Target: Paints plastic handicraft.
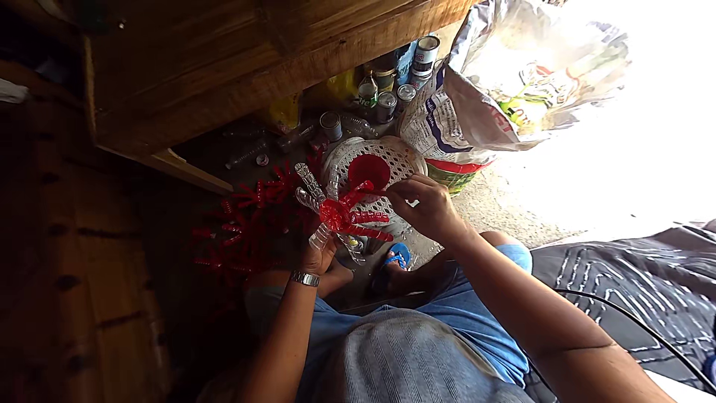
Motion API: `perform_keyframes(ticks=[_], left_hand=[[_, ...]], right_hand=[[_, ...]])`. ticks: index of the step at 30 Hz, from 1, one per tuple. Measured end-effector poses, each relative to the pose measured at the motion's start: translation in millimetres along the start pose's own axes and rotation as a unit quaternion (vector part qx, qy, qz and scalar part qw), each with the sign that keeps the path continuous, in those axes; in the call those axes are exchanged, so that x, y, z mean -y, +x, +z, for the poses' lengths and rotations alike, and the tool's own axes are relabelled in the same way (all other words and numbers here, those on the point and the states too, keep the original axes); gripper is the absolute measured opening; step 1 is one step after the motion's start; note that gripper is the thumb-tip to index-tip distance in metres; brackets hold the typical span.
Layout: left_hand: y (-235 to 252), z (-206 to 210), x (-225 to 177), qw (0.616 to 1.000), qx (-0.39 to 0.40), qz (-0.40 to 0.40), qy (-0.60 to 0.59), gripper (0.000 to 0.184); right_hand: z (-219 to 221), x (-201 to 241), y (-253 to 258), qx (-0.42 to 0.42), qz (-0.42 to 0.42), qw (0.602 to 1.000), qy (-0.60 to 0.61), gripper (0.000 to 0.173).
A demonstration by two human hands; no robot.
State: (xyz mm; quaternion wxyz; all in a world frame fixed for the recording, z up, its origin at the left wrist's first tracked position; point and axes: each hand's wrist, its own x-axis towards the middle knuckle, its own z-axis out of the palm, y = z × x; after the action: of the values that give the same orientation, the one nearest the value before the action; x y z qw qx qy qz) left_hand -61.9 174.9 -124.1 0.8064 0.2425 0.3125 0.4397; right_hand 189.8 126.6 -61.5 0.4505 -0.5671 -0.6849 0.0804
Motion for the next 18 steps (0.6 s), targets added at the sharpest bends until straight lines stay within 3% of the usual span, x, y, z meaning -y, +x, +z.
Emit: perform_keyframes(ticks=[18], left_hand=[[1.0,-1.5,0.1,1.000,-0.004,-0.002,0.009,0.043]], right_hand=[[-3.7,-0.4,-10.1,-0.005,-0.008,1.000,0.012,0.014]])
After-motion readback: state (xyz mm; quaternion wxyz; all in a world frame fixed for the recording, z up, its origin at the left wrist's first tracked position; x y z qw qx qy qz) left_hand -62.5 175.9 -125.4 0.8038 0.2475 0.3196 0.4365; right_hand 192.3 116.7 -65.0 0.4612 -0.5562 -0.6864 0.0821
